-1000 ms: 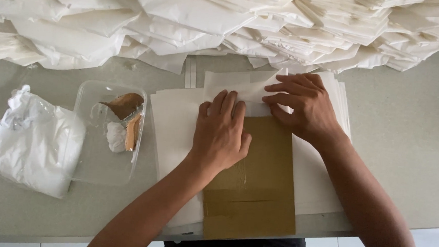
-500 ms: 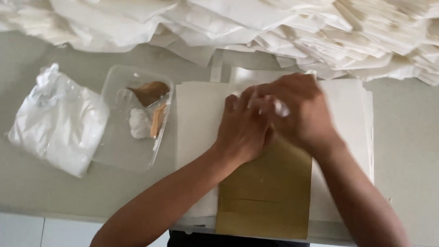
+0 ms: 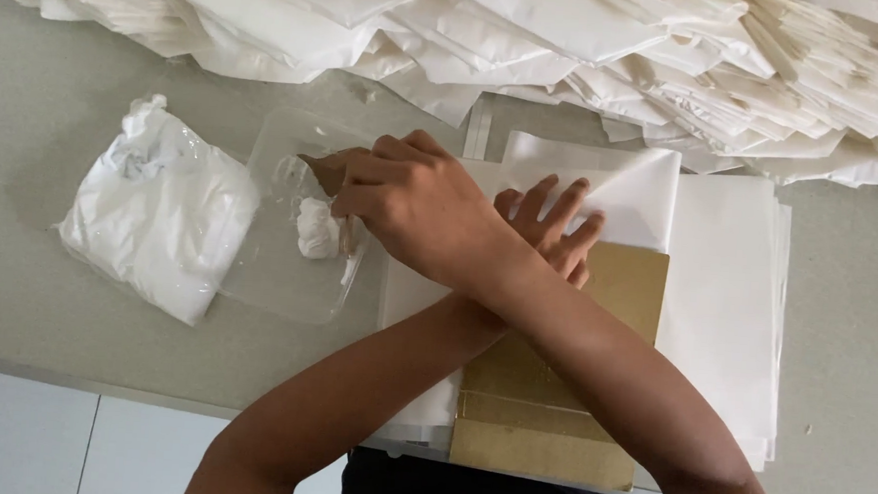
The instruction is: Applying glue to the edges of paper sheets and folding them around a template to assemble a product.
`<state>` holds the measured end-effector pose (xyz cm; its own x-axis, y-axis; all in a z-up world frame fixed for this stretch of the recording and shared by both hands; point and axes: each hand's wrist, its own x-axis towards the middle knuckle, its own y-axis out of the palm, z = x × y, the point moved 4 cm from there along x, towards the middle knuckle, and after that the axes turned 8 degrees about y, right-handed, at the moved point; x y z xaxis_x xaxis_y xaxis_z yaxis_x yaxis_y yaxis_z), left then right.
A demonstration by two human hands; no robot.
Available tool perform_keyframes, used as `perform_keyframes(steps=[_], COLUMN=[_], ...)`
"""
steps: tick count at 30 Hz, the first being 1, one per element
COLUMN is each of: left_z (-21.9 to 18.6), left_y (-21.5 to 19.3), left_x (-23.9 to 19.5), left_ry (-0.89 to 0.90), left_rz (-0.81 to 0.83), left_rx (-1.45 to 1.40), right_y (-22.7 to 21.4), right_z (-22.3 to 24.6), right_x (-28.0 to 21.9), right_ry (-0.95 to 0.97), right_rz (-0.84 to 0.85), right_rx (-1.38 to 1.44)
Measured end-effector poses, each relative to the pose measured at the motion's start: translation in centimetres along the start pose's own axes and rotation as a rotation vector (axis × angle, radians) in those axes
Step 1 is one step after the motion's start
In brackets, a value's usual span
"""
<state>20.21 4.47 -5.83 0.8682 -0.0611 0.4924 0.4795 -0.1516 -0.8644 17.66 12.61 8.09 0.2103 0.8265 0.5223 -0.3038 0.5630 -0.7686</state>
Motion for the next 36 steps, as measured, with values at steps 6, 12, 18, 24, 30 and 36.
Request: perform_keyframes(steps=[6, 12, 18, 24, 30, 36], left_z=[0.2, 0.3, 0.1, 0.4, -0.1, -0.1], left_y=[-3.6, -5.6, -1.4, -4.1, -5.3, -5.9], left_x=[0.5, 1.1, 0.1, 1.1, 0.6, 0.9], left_ry=[0.003, -0.006, 0.139, 0.122, 0.114, 0.149], left_rz=[0.094, 0.172, 0.199, 0.288, 0.118, 0.167], left_rx=[-0.028, -0.019, -0.057, -0.202, -0.127, -0.137], right_y=[-1.4, -0.5, -1.6, -5.2, -10.9, -14.3], right_z=[0.9, 0.9, -1.5, -4.7, -11.4, -12.0], right_x=[1.0, 0.4, -0.3, -2.9, -7.4, -9.9], right_ry=[0.049, 0.089, 0.429, 0.559, 0.623, 0.554], right_rz=[-0.018, 0.066, 0.164, 0.164, -0.071, -0.066], right_rx=[0.182, 0.234, 0.795, 0.997, 1.05, 0.166])
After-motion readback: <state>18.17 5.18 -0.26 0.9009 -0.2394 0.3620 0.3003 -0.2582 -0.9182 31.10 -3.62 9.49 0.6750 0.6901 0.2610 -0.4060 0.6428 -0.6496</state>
